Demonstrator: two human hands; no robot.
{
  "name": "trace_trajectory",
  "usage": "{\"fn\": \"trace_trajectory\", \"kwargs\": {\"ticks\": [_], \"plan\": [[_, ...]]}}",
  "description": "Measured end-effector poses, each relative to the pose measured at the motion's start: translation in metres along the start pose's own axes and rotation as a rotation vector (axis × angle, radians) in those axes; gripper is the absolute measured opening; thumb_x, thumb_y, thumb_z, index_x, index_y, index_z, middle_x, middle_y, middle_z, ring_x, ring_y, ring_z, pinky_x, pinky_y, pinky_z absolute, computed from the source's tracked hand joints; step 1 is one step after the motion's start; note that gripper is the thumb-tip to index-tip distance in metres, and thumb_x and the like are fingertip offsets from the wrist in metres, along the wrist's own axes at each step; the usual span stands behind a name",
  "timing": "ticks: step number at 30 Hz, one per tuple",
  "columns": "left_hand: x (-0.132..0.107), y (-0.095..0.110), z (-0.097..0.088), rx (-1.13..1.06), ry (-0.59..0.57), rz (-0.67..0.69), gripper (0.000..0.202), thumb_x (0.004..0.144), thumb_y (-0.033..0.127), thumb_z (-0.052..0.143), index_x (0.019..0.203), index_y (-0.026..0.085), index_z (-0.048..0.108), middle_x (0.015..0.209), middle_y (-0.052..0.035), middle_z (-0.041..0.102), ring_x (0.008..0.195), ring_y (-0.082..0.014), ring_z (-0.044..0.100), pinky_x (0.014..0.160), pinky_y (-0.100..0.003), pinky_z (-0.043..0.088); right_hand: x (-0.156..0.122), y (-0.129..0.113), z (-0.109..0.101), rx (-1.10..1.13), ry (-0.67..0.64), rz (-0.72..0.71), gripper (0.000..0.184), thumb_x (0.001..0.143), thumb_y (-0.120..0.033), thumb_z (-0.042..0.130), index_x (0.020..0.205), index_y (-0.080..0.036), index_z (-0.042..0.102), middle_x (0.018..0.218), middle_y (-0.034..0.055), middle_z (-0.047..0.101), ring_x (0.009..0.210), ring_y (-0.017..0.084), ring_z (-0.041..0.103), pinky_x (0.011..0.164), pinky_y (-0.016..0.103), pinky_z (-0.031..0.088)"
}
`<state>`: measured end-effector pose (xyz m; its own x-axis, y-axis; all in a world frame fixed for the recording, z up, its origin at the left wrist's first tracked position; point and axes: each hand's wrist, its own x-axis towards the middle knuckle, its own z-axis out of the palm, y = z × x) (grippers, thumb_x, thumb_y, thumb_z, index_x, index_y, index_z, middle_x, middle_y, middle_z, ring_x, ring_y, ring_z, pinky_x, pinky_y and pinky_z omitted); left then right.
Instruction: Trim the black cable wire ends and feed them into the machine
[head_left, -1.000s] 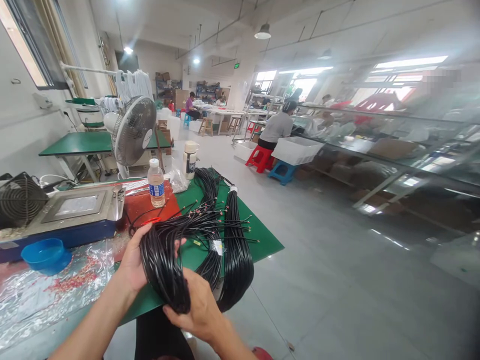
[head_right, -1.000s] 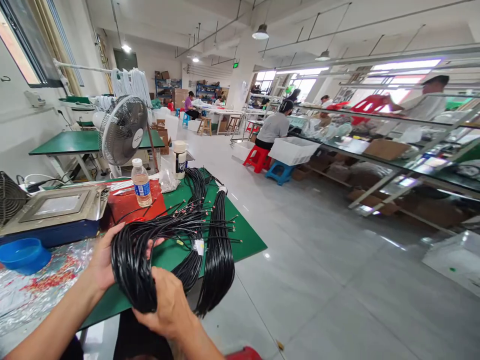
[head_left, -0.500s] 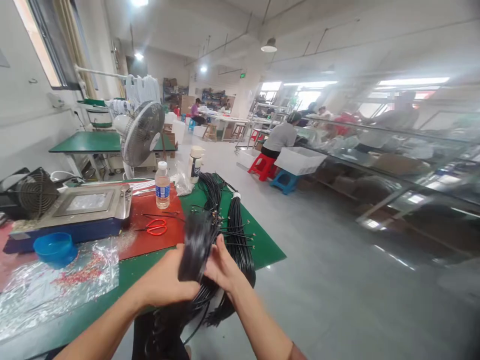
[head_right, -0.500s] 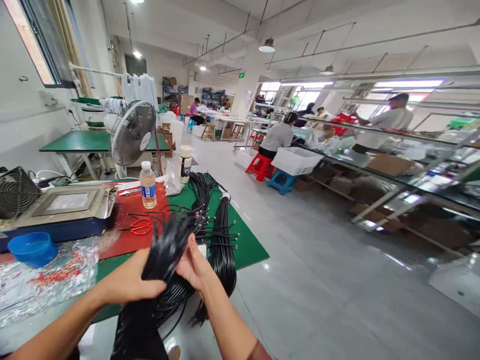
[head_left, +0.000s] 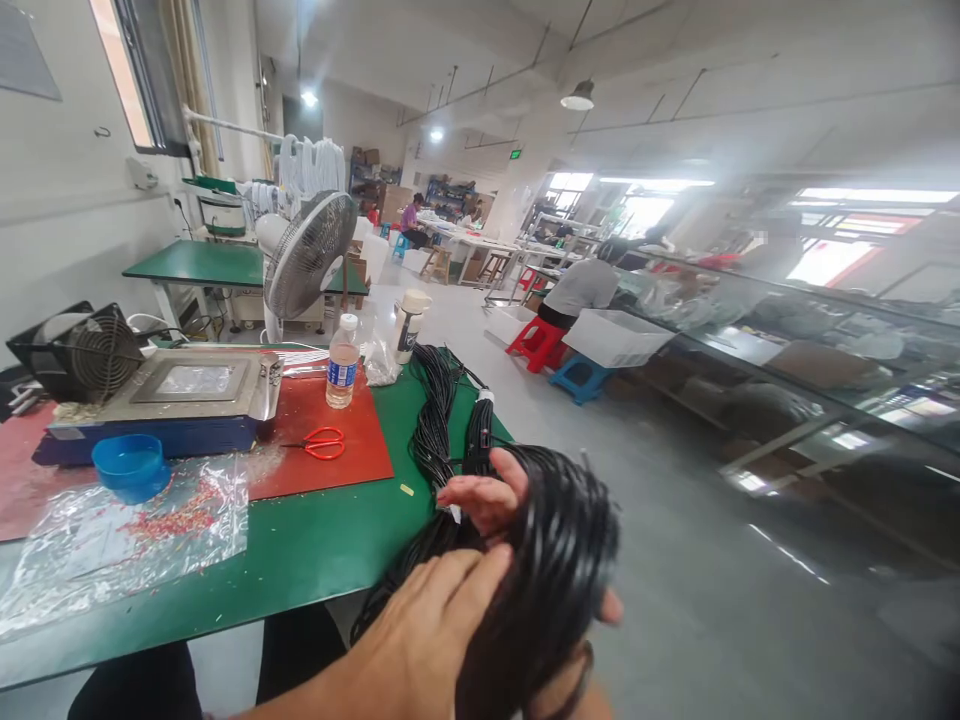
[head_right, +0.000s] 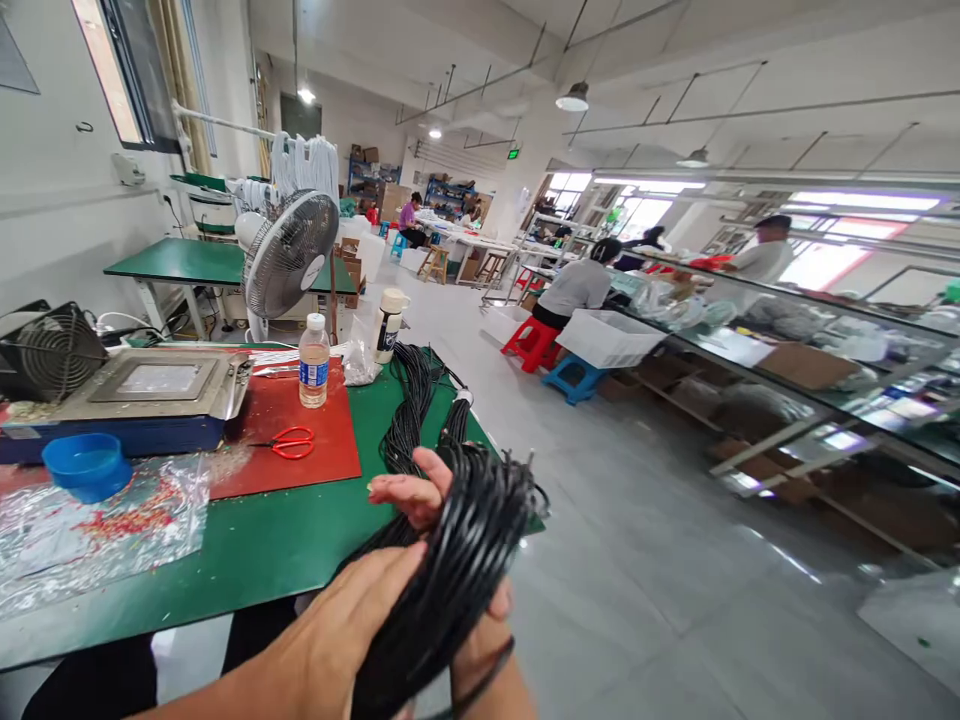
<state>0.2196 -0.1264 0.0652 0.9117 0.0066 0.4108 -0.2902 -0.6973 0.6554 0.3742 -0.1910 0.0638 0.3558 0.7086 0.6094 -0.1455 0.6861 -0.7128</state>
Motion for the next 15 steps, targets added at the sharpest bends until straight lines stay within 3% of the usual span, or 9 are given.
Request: {"fn": "trace_trajectory", "kwargs": {"ticks": [3, 6, 8, 12, 15], "plan": [[-0.006, 0.005, 0.014, 0.052, 0.006, 0.173, 0.078, 0.087, 0.025, 0.052, 0.143, 0.027, -0.002, 0.132, -0.0168, 0.045, 0.116, -0.0291, 0.048, 0.095, -0.042, 0.043, -0.019, -0.024, 0.001, -0.339, 0.081, -0.167, 0.053, 0.077, -0.055, 0.057, 0.126, -0.036, 0.05, 0.103, 0.0033, 0.067, 0.108, 0.027, 0.054, 0.092, 0.048, 0.039], [-0.006, 0.009, 0.031, 0.084, -0.027, 0.279, 0.067, 0.091, 0.014, 0.039, 0.143, 0.028, -0.001, 0.121, -0.0135, 0.055, 0.102, -0.0245, 0.057, 0.086, -0.037, 0.049, -0.05, -0.038, -0.009, -0.494, 0.262, -0.189, 0.032, 0.085, -0.049, 0.047, 0.115, -0.047, 0.054, 0.098, -0.0007, 0.067, 0.098, 0.024, 0.058, 0.087, 0.048, 0.041], [-0.004, 0.01, 0.043, 0.048, -0.066, 0.296, 0.067, 0.092, 0.019, 0.041, 0.143, 0.027, 0.0, 0.118, -0.0142, 0.057, 0.097, -0.0252, 0.059, 0.082, -0.038, 0.052, -0.073, -0.042, -0.021, -0.461, 0.344, -0.18, 0.034, 0.082, -0.056, 0.045, 0.115, -0.051, 0.051, 0.096, -0.0018, 0.066, 0.089, 0.023, 0.06, 0.08, 0.046, 0.044], [0.001, 0.009, 0.053, -0.127, -0.226, 0.217, 0.07, 0.085, 0.031, 0.056, 0.142, 0.025, 0.016, 0.137, -0.0194, 0.04, 0.12, -0.0295, 0.046, 0.096, -0.042, 0.043, -0.114, -0.041, -0.048, -0.281, 0.671, -0.188, 0.078, 0.056, -0.075, 0.055, 0.125, -0.038, 0.048, 0.089, 0.0014, 0.063, 0.074, 0.021, 0.058, 0.075, 0.043, 0.047], [-0.001, -0.002, 0.049, -0.218, -0.358, 0.18, 0.069, 0.081, 0.038, 0.061, 0.14, 0.024, 0.027, 0.145, -0.0171, 0.031, 0.132, -0.0304, 0.029, 0.105, -0.045, 0.032, -0.143, -0.031, -0.069, -0.157, 0.956, -0.131, 0.075, 0.057, -0.072, 0.053, 0.119, -0.03, 0.054, 0.085, 0.0006, 0.058, 0.066, 0.015, 0.055, 0.074, 0.036, 0.05]]}}
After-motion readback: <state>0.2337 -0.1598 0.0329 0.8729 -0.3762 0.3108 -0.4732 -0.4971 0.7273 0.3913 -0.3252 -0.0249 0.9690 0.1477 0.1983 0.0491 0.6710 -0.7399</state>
